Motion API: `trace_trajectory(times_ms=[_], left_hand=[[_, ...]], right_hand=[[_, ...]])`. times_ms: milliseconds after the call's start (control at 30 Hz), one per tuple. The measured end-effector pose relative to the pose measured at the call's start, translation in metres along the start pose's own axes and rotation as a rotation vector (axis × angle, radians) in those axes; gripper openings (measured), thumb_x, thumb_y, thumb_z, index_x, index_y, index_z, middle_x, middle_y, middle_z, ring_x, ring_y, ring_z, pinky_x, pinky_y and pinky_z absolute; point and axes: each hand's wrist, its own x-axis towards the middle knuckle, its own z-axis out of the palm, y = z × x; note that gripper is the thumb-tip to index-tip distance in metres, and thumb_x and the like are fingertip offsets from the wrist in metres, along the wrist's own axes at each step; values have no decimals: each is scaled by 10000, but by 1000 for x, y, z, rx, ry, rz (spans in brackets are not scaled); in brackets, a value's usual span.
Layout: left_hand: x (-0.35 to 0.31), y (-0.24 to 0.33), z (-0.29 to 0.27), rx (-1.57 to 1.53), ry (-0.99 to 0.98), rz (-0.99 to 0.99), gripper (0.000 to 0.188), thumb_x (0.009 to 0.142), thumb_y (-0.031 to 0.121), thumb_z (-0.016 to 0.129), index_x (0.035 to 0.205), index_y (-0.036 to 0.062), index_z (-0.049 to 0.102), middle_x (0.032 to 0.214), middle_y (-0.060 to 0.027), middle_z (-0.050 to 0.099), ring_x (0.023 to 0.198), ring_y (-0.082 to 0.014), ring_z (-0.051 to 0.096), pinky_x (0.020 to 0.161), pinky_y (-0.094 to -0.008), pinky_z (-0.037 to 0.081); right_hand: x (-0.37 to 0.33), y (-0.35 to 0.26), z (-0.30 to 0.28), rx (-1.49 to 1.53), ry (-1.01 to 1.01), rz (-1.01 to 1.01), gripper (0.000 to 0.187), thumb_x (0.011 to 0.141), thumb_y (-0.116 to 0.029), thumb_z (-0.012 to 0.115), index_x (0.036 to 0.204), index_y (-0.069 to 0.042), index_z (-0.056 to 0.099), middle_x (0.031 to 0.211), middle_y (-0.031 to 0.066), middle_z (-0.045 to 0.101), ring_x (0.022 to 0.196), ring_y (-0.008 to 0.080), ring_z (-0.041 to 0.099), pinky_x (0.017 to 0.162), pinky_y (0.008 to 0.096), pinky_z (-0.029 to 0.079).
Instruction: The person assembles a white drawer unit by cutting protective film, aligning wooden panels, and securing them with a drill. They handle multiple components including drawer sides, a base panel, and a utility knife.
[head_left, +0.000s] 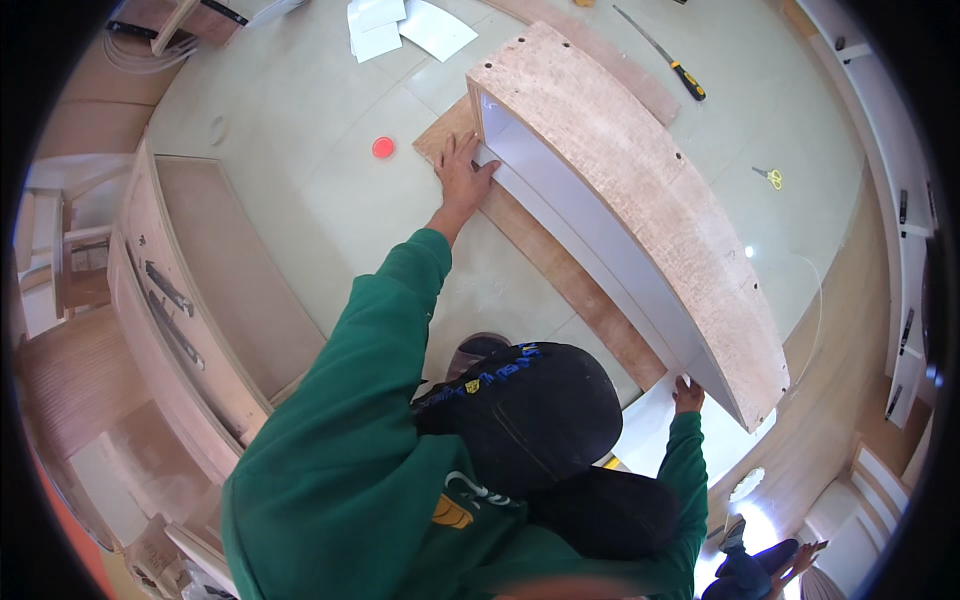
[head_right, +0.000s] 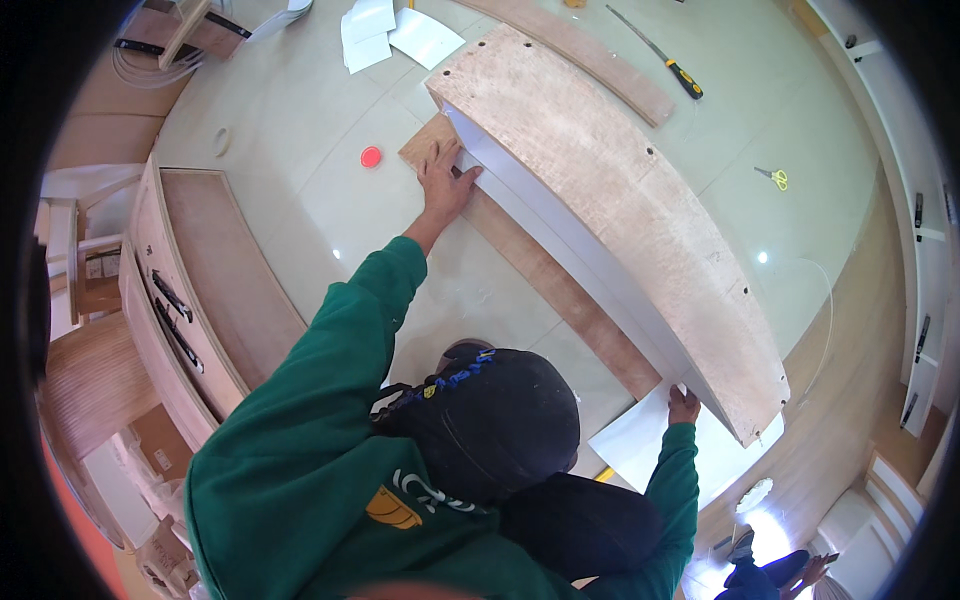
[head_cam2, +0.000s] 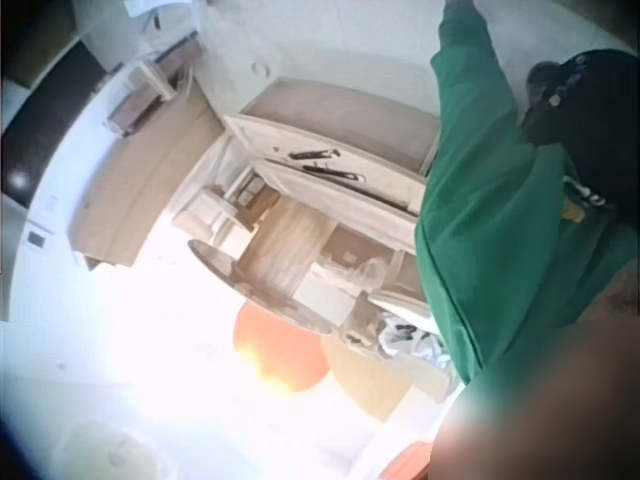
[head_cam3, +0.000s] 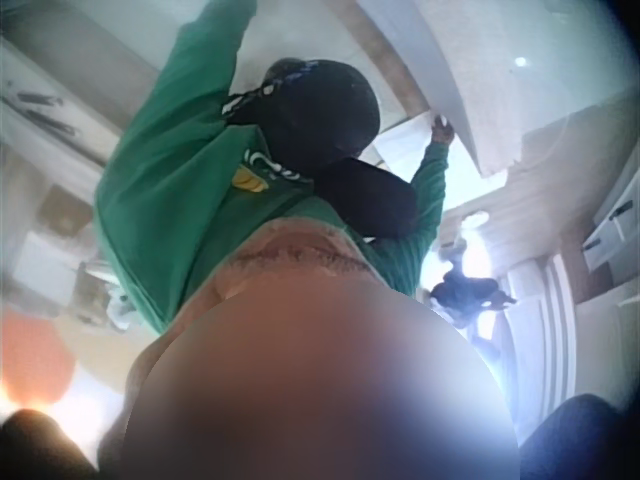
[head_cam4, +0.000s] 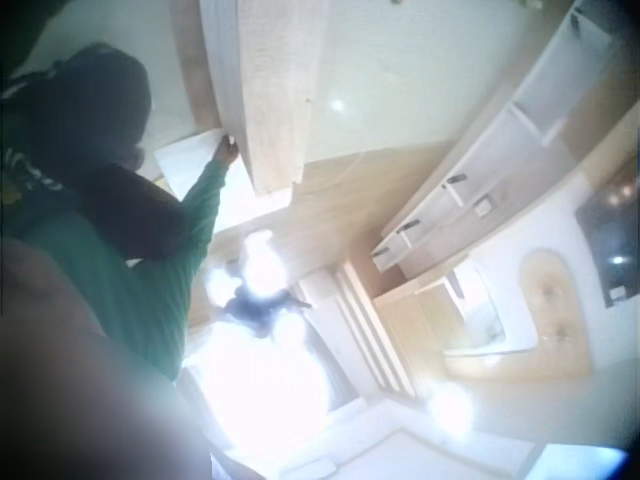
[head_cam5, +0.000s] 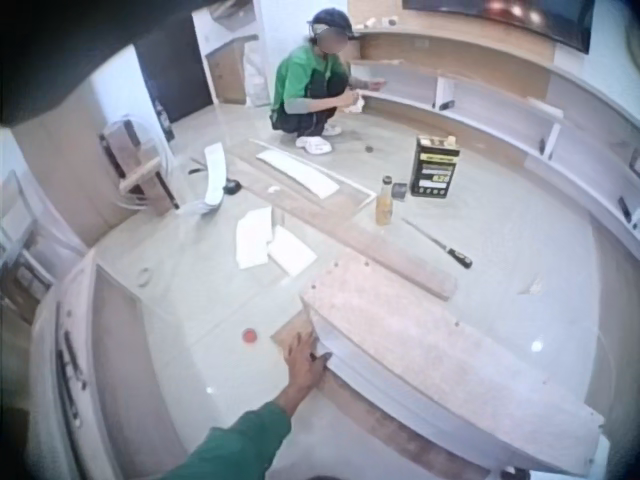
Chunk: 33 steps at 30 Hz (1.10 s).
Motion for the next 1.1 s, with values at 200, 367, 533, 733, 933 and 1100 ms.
trace_trajectory(times_ms=[200,367,533,733,933,1100], left_hand=[[2,2,-9,-54,65,-19,696,759,329,782,1342,53,521,1476,-183,404,1435,-381,225,1134,-557,145],[4,9,-11,125,-122,1,796,752,335,785,1413,60,438,1515,-173,347,1438,-423,180,1134,-586,98],[0,0,-3,-23,-30,14,765,763,320,775,1413,72,457,1523,-175,337,1454,-419,127,1141,-583,35],[0,-8,-4,-5,-30,27,758,759,329,771,1402,70,465,1512,-168,354,1444,-428,146,1141,-583,34],[1,-6,-4,-47,-10,16,776,746,363,782,1398,75,475,1502,-183,372,1446,-415,162,1143,-578,42],[-1,-7,-1,-106,22,-1,776,744,376,782,1394,79,480,1502,-194,357,1448,-406,159,1145,-576,48]], right_hand=[[-1,-15,-3,109,1,155,616,859,-320,717,1375,-97,467,1380,60,532,1209,280,522,830,485,472],[23,-1,-25,109,16,239,660,851,-375,728,1390,-123,443,1371,74,527,1236,314,523,941,574,415],[36,22,-26,52,72,155,635,856,-328,730,1382,-116,444,1309,87,573,1232,312,535,897,549,451],[27,6,-12,97,129,196,577,831,-265,759,1327,-118,505,1271,79,599,1212,281,557,848,508,472],[18,-1,-14,145,135,203,530,827,-256,764,1289,-123,539,1244,67,618,1173,264,590,802,486,488],[21,2,-12,62,192,175,542,826,-220,764,1293,-104,513,1222,77,631,1162,265,597,793,481,495]])
